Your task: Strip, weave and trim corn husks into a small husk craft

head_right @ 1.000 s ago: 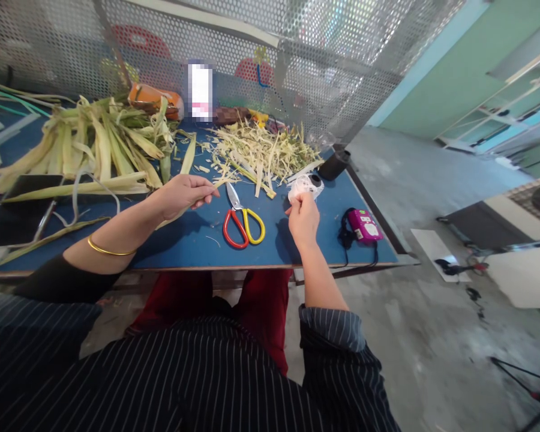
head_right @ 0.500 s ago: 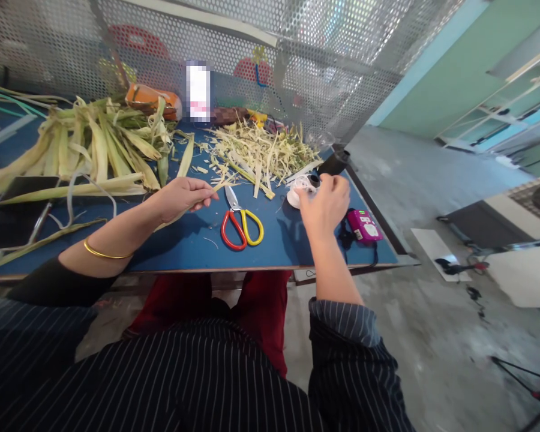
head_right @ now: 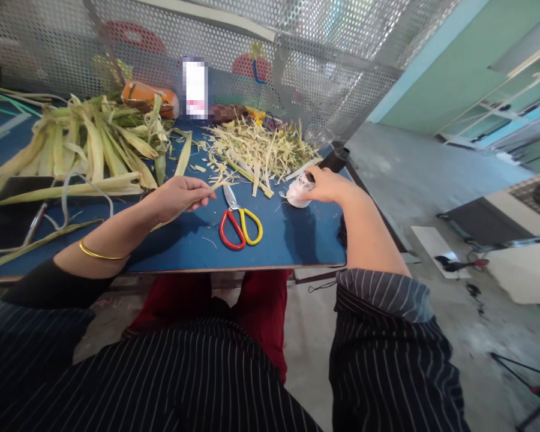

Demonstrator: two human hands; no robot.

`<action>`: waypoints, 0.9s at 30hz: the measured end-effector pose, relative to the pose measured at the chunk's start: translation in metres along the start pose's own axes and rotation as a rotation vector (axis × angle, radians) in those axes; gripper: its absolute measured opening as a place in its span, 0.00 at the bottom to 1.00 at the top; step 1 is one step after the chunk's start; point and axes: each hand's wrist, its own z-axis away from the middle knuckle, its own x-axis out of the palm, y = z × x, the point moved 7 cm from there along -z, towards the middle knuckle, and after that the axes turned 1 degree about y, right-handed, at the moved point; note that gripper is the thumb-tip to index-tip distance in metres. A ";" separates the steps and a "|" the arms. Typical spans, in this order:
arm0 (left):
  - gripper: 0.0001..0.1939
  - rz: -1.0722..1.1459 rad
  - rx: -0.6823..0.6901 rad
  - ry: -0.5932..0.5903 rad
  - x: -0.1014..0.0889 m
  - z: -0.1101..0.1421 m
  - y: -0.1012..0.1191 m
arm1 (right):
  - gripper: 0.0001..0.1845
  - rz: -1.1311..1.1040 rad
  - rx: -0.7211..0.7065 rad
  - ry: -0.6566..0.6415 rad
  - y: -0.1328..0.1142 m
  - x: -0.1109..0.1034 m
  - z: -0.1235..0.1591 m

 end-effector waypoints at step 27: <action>0.08 -0.021 0.015 0.013 -0.002 -0.002 -0.002 | 0.17 0.428 -0.347 0.404 -0.047 0.060 0.069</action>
